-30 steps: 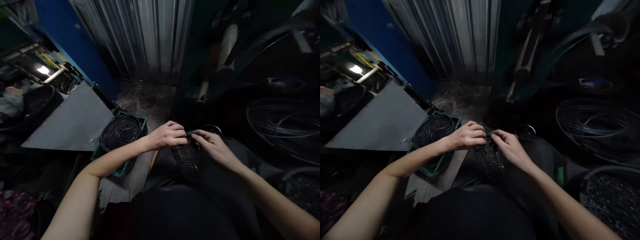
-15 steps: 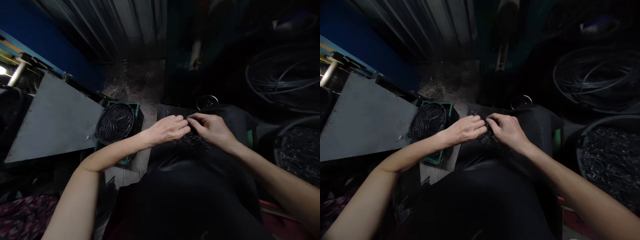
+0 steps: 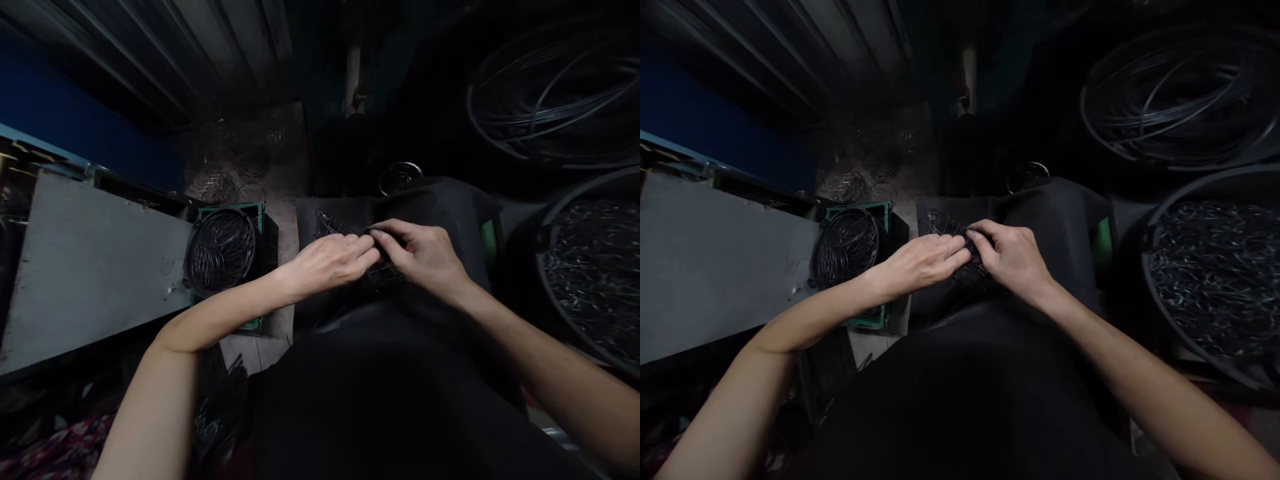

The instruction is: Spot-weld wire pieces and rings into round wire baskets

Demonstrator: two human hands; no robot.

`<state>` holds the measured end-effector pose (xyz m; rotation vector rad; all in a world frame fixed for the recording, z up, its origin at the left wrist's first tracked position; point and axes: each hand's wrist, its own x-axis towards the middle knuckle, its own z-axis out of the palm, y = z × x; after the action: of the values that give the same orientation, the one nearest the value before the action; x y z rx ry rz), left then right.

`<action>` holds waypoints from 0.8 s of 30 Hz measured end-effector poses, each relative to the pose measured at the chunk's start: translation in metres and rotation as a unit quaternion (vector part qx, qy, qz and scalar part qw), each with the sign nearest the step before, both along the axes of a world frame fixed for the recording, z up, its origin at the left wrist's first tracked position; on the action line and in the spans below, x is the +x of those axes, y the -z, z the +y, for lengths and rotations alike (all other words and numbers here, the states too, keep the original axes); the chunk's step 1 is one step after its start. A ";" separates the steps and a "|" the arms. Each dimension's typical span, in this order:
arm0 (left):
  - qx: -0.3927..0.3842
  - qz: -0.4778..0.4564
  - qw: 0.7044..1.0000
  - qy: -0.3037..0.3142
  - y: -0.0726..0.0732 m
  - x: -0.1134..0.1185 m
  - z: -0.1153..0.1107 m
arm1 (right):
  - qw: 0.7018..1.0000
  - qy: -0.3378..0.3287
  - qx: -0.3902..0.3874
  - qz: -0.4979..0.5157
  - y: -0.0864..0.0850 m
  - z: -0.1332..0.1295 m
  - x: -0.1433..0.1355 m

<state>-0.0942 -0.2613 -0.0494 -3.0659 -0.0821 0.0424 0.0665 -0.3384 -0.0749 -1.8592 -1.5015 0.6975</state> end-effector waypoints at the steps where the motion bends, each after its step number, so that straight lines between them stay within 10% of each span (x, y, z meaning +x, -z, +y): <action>1: 0.002 0.003 1.000 -0.001 0.000 0.001 0.000 | 1.000 0.003 0.000 0.000 0.001 -0.001 0.000; 15: 0.067 -0.169 0.983 0.013 0.019 -0.016 -0.015 | 0.998 -0.059 -0.019 0.030 -0.001 -0.005 -0.007; 24: 0.019 -0.121 0.992 0.019 0.011 -0.016 -0.036 | 0.995 0.053 0.078 0.026 0.011 -0.042 -0.027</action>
<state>-0.1098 -0.2970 -0.0599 -3.0178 -0.0383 -0.3300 0.0392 -0.3806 -0.0857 -1.7757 -1.3731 0.5577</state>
